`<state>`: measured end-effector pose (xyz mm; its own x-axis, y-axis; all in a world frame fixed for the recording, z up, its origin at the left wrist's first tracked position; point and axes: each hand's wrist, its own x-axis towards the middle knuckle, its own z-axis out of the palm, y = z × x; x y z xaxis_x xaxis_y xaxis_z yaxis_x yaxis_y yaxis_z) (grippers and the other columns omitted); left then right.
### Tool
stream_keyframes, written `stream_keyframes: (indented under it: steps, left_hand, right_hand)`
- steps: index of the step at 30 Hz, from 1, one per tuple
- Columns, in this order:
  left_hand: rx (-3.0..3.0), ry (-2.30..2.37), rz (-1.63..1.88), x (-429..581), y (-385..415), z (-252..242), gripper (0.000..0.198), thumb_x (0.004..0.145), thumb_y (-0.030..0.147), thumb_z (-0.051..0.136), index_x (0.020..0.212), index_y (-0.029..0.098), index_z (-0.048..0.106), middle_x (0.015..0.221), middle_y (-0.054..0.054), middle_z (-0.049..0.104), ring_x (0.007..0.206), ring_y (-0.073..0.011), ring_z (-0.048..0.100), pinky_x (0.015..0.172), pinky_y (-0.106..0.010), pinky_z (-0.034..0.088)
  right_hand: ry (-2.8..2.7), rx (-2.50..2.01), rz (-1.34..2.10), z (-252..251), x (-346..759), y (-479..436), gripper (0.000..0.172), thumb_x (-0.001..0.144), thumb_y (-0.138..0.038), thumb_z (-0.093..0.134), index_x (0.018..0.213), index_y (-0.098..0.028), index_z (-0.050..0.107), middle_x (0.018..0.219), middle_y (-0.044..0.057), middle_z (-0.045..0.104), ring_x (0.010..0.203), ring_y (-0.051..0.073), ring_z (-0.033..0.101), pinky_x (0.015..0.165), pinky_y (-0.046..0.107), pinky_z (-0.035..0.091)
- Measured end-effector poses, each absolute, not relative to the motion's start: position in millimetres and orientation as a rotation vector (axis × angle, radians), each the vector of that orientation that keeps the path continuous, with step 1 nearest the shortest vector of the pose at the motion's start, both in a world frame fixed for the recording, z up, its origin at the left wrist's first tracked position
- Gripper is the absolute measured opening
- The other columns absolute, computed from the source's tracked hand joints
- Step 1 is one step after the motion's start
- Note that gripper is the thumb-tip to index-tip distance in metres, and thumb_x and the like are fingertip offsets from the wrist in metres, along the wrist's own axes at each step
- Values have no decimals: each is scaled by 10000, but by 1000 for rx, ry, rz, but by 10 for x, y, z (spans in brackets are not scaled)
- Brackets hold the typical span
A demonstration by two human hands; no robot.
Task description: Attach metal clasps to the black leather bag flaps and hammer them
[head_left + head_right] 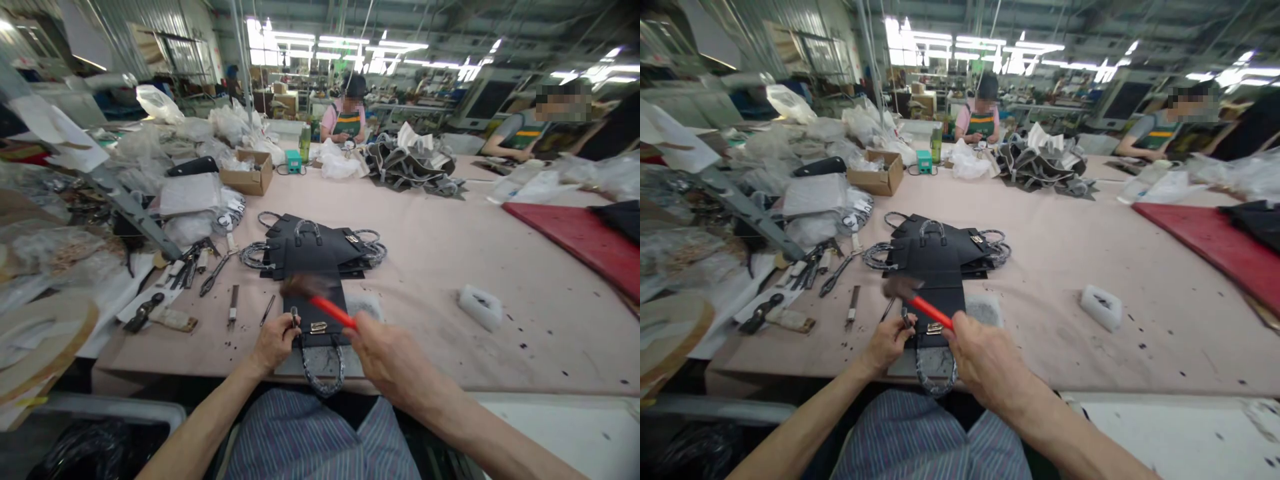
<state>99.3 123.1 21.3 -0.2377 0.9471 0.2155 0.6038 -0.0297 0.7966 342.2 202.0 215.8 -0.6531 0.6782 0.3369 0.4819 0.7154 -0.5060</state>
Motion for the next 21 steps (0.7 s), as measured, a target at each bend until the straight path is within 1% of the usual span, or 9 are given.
stream_keyframes:
  steps: [2,4,7,9,12,14,16,18,21]
  left_hand:
    - [1645,1834,1167,990,1225,216,186,869,187,574,1014,227,684,989,-27,759,931,-190,731,892,-337,591]
    - [1653,1822,1188,985,1222,225,186,871,188,573,1015,226,684,992,-33,758,953,-194,729,908,-338,589]
    - [1667,1810,1222,981,1222,236,186,874,192,570,1019,225,681,1002,-33,754,950,-194,731,912,-360,598]
    - [1681,1799,1225,987,1223,241,179,872,192,572,1010,233,678,983,-21,749,928,-190,733,906,-378,608]
    - [1682,1803,1233,999,1222,250,181,871,190,566,1005,236,677,968,-17,743,908,-187,734,912,-396,611]
    - [1677,1812,1232,1001,1218,257,186,879,198,557,1021,229,673,1005,-31,745,943,-194,734,926,-397,605]
    - [1670,1820,1219,994,1216,266,188,887,217,556,1038,222,669,1062,-47,747,1007,-207,727,952,-400,593]
    - [1667,1825,1200,979,1222,279,184,888,236,560,1037,219,667,1092,-56,751,1045,-219,721,969,-408,585]
    - [1646,1830,1188,960,1236,285,176,883,258,574,1025,220,670,1111,-60,756,1070,-233,717,993,-427,574]
  right_hand:
    - [-2600,-974,512,2012,3533,2095,344,1043,-417,366,786,-229,494,547,-37,491,415,113,384,469,274,227]
    - [-2706,-1170,543,1841,3755,2240,334,1028,-439,380,805,-230,515,557,-29,517,457,131,435,497,276,236]
    - [-2460,-1552,781,1420,4256,2515,366,984,-469,387,740,-228,513,569,-9,543,517,152,503,519,262,309]
    - [-2204,-1843,915,1066,4610,2695,402,961,-439,353,632,-236,462,513,-5,504,446,149,466,481,264,327]
    - [-2053,-2020,726,667,4947,2869,331,926,-382,407,644,-237,504,512,4,503,460,178,499,490,292,385]
    - [-2099,-1955,574,574,4937,2863,222,897,-338,479,753,-212,591,650,60,598,623,226,599,601,346,467]
    - [-2205,-1743,418,584,4718,2765,222,900,-312,512,979,-165,659,960,169,677,898,294,648,789,433,507]
    - [-2268,-1571,412,619,4341,2612,354,938,-329,501,1206,-137,631,1297,226,609,1186,334,577,996,483,458]
    - [-2404,-1301,501,593,3700,2325,500,943,-351,546,1401,-150,531,1476,174,515,1353,316,473,1128,490,376]
